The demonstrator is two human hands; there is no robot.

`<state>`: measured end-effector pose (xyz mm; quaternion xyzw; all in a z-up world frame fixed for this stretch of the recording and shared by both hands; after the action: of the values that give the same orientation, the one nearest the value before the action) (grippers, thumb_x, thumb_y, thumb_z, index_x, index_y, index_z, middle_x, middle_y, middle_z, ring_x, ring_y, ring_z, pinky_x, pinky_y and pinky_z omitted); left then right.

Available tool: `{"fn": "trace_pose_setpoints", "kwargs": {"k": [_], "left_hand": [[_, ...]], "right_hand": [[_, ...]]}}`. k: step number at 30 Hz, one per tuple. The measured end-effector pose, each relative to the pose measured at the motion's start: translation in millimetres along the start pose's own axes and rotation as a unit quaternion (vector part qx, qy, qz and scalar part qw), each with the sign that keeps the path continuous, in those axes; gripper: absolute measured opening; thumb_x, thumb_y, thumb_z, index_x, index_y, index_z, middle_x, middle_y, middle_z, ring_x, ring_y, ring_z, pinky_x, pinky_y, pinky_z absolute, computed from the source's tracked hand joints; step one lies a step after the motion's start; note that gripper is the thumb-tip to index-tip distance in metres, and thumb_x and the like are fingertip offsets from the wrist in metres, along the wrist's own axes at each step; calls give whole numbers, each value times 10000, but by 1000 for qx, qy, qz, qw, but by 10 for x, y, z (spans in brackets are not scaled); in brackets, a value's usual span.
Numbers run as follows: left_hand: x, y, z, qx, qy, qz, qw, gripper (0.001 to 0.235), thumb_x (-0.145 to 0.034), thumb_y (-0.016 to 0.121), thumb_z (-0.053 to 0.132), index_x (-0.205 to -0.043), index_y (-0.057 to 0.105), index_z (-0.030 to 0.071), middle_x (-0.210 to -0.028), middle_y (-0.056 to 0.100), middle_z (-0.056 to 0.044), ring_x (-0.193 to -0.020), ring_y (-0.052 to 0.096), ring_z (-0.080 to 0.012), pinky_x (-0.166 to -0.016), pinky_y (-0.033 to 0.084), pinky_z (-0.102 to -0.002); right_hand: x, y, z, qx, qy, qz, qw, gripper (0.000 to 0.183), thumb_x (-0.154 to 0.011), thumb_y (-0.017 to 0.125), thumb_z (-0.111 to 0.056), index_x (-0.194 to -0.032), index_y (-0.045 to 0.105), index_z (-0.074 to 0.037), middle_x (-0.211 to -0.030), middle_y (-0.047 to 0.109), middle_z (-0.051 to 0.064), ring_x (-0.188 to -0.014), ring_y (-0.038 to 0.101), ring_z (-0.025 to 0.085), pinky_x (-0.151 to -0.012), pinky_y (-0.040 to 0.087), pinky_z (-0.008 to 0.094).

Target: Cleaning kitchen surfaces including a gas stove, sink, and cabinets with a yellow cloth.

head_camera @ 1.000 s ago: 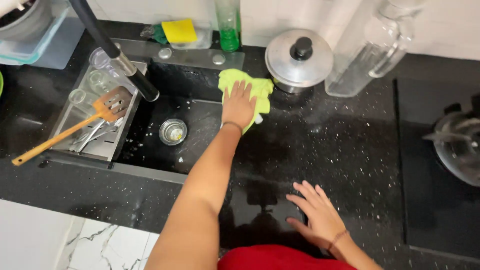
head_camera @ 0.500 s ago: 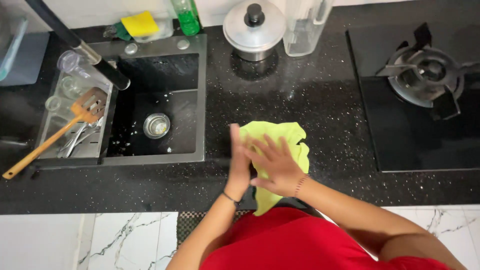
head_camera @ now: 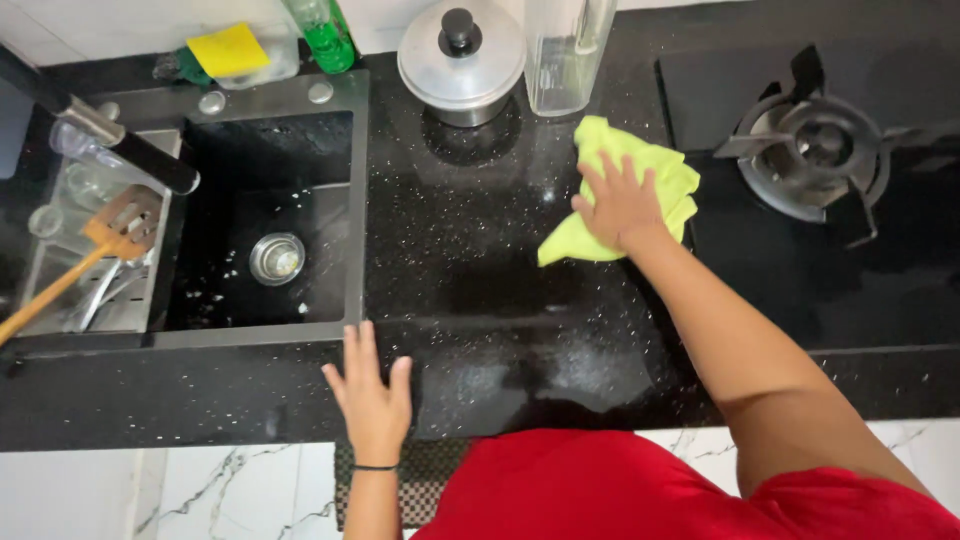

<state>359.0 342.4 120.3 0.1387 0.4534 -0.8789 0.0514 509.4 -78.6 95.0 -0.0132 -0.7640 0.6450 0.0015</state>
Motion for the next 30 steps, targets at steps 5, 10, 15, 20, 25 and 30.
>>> {"fn": "trace_pose_setpoints", "kwargs": {"k": [5,10,15,20,25,30], "left_hand": [[60,64,-56,-61,-41,71,995,672,-960,625,358,-1529,458,40,-1581,430,-256,-1513,358,-400,-1223,51,-689],[119,90,-51,-126,-72,109,983,651,-957,636,374,-1509,499,59,-1549,500,-219,-1495,413,-374,-1236,29,-694],[104,158,-13,-113,-134,111,978,659,-941,668,388,-1513,512,99,-1473,570,-164,-1460,472,-324,-1260,35,-691],[89,110,-6,-116,-109,115,981,667,-936,685,399,-1513,512,112,-1471,577,-155,-1460,461,-331,-1241,37,-699],[133,139,-100,-100,-48,122,986,658,-955,676,419,-1508,515,102,-1548,513,-170,-1517,366,-369,-1215,46,-704],[88,81,-120,-72,-11,95,993,608,-999,645,410,-1510,521,105,-1561,498,-173,-1532,344,-382,-1211,26,-707]], "right_hand": [[-999,79,643,-29,43,26,998,751,-1000,415,-484,-1654,175,-203,-1669,224,102,-1520,179,405,-1195,97,650],[-1788,60,900,-11,95,26,995,639,-1039,382,-435,-1630,269,-220,-1715,192,54,-1565,125,392,-1232,24,644],[-2611,216,1223,32,85,28,995,636,-1017,401,-402,-1615,310,-206,-1718,167,45,-1560,117,400,-1219,41,654],[-2482,282,1200,32,74,61,995,665,-995,443,-420,-1603,330,-177,-1711,183,58,-1548,126,403,-1194,65,665],[-1456,169,831,-14,83,50,995,638,-1049,387,-497,-1629,308,-245,-1709,212,58,-1565,140,391,-1241,55,654],[-284,285,308,-5,98,66,993,693,-1022,397,-566,-1617,294,-228,-1695,209,83,-1547,127,404,-1209,50,653]]}}
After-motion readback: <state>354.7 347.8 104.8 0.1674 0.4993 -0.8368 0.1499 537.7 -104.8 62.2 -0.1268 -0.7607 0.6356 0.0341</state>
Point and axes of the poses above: each hand's wrist, its own x-axis away from the middle knuckle, its own y-axis out of the palm, z = x × y, the point moved 3 cm from there along -x, towards the middle knuckle
